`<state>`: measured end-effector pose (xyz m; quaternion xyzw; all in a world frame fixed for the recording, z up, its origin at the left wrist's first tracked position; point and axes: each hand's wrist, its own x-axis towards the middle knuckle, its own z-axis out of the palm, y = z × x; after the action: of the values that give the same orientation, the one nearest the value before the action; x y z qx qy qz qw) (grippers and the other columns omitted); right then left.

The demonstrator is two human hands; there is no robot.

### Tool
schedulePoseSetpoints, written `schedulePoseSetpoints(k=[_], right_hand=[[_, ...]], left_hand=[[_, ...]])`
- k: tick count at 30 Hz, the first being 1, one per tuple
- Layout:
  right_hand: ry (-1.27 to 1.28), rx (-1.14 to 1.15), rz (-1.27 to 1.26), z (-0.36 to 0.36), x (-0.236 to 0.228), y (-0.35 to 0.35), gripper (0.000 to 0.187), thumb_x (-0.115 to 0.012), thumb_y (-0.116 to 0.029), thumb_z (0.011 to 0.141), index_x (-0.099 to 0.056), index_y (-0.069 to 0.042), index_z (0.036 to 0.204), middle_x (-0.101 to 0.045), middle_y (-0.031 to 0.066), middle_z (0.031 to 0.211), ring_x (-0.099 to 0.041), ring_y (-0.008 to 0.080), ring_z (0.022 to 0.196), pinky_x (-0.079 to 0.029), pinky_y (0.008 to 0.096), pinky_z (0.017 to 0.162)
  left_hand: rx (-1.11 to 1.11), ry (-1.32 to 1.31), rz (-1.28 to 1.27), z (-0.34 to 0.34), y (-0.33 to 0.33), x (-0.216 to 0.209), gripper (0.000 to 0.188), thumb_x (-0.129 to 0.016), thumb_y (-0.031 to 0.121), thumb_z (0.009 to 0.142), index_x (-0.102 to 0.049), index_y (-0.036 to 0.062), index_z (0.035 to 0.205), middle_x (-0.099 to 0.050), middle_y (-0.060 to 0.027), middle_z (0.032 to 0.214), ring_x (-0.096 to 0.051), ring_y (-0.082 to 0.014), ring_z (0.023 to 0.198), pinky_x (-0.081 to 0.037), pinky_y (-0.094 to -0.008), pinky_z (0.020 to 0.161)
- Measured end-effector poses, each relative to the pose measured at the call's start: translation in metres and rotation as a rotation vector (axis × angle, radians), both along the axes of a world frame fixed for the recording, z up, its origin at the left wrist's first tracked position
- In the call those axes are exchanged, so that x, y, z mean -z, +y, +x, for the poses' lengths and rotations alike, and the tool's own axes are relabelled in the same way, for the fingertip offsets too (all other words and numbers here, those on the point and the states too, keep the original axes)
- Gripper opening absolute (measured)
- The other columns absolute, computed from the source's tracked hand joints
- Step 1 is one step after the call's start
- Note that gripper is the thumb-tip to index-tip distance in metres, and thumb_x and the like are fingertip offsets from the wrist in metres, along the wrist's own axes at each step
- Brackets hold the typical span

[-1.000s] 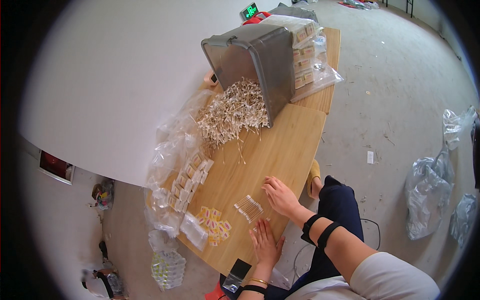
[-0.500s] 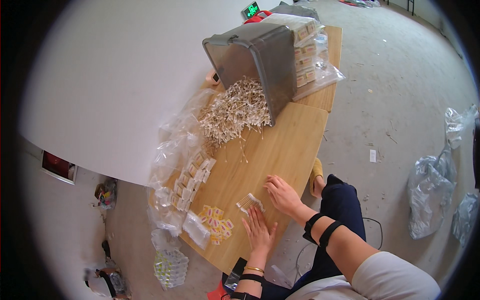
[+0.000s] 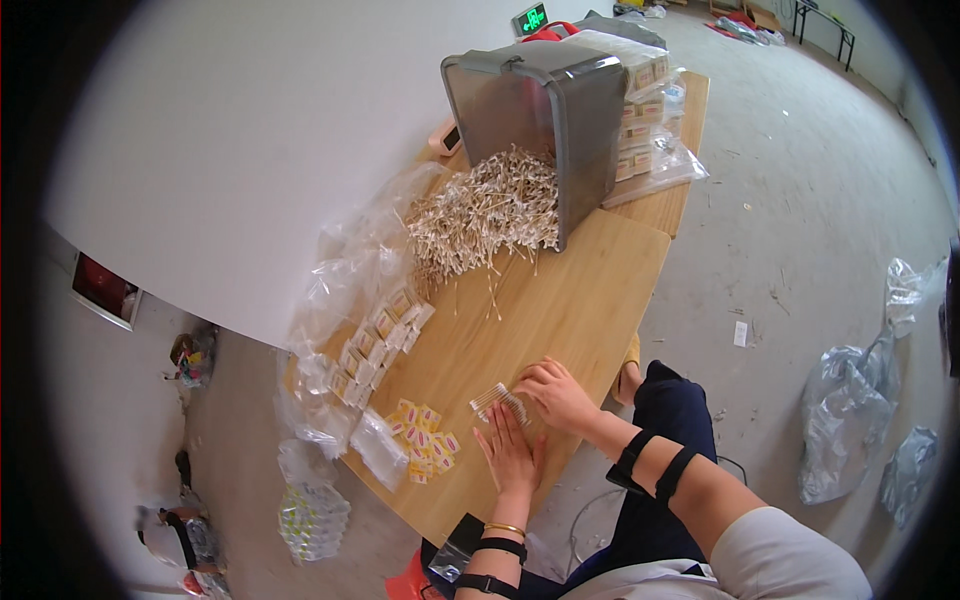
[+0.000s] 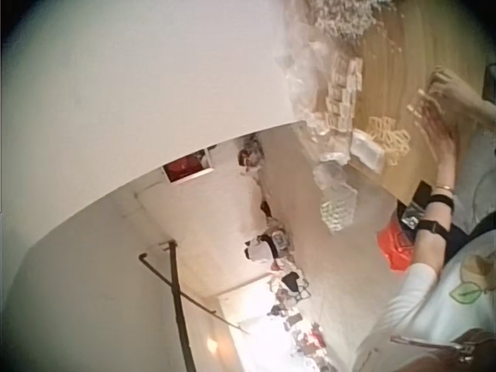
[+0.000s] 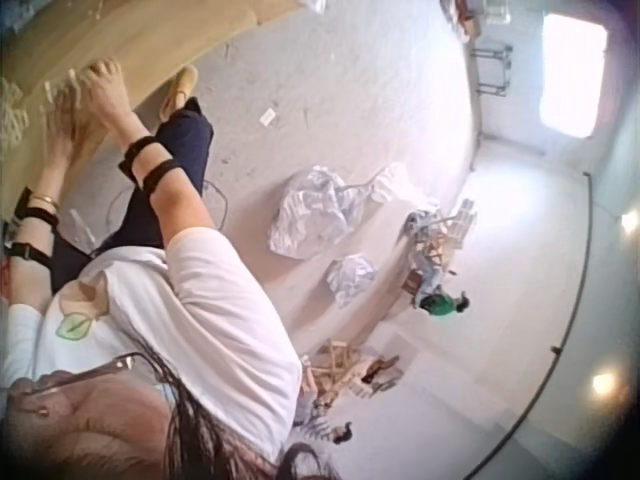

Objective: The recorder is organizing cotton swabs and small packets into a plastic container at a work table.

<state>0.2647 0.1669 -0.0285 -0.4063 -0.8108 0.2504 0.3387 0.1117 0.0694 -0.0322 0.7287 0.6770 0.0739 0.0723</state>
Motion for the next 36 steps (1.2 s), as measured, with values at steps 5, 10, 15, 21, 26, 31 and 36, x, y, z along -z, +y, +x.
schedulePoseSetpoints(k=[5,10,15,21,26,31,36], right_hand=[[-0.094,-0.049,0.103,-0.014,-0.003,0.008,0.032,-0.062,-0.007,0.080,-0.067,-0.015,0.110,-0.060,0.0051,0.119,-0.049,0.0289,0.125,-0.034,0.0441,0.112],[-0.113,-0.079,0.103,-0.017,-0.008,0.014,0.028,-0.063,-0.009,0.079,-0.070,-0.016,0.105,-0.061,0.0039,0.119,-0.049,0.0290,0.123,-0.038,0.0417,0.108],[-0.129,-0.091,0.095,-0.015,-0.008,0.016,0.022,-0.065,-0.010,0.080,-0.071,-0.017,0.101,-0.061,0.0029,0.117,-0.050,0.0280,0.121,-0.040,0.0409,0.105],[-0.175,-0.073,-0.050,-0.034,-0.018,0.025,0.004,-0.066,-0.014,0.083,-0.069,-0.014,0.086,-0.061,0.0031,0.099,-0.053,0.0264,0.105,-0.043,0.0405,0.094],[-0.270,-0.078,0.072,-0.038,-0.010,0.039,0.003,-0.065,-0.015,0.084,-0.064,-0.013,0.083,-0.060,0.0029,0.094,-0.053,0.0256,0.101,-0.043,0.0397,0.089],[-0.268,-0.011,0.069,-0.035,-0.018,0.036,0.003,-0.064,-0.015,0.085,-0.062,-0.012,0.085,-0.060,0.0028,0.093,-0.054,0.0256,0.098,-0.043,0.0399,0.087],[-0.176,-0.038,0.008,-0.010,-0.015,0.008,0.013,-0.060,-0.020,0.090,-0.067,-0.012,0.100,-0.062,0.0042,0.098,-0.056,0.0268,0.102,-0.044,0.0398,0.088]], left_hand=[[-0.007,0.023,-0.004,0.003,0.001,-0.003,0.086,-0.038,0.055,0.100,-0.011,-0.0042,0.156,-0.015,-0.0207,0.164,-0.010,-0.0322,0.154,-0.001,-0.0593,0.121],[0.000,0.013,0.005,0.002,-0.001,-0.003,0.083,-0.037,0.053,0.101,-0.013,-0.0045,0.156,-0.017,-0.0210,0.163,-0.011,-0.0328,0.153,-0.001,-0.0596,0.121],[0.004,-0.014,0.031,0.003,-0.002,-0.005,0.082,-0.038,0.052,0.101,-0.015,-0.0044,0.155,-0.020,-0.0210,0.162,-0.014,-0.0337,0.153,-0.003,-0.0603,0.121],[0.031,0.092,0.098,-0.002,-0.010,-0.001,0.078,-0.046,0.048,0.099,-0.022,-0.0034,0.154,-0.029,-0.0209,0.158,-0.023,-0.0346,0.150,-0.009,-0.0617,0.120],[0.050,-0.031,0.108,0.003,-0.014,-0.006,0.077,-0.051,0.045,0.097,-0.027,-0.0030,0.153,-0.031,-0.0206,0.156,-0.025,-0.0349,0.149,-0.011,-0.0621,0.119],[0.039,-0.001,0.097,-0.001,-0.019,-0.002,0.077,-0.049,0.045,0.098,-0.026,-0.0032,0.153,-0.031,-0.0203,0.157,-0.025,-0.0347,0.149,-0.010,-0.0618,0.119],[0.034,0.020,0.079,-0.001,-0.020,-0.001,0.077,-0.044,0.048,0.099,-0.024,-0.0020,0.154,-0.029,-0.0196,0.158,-0.024,-0.0343,0.149,-0.007,-0.0612,0.120]])
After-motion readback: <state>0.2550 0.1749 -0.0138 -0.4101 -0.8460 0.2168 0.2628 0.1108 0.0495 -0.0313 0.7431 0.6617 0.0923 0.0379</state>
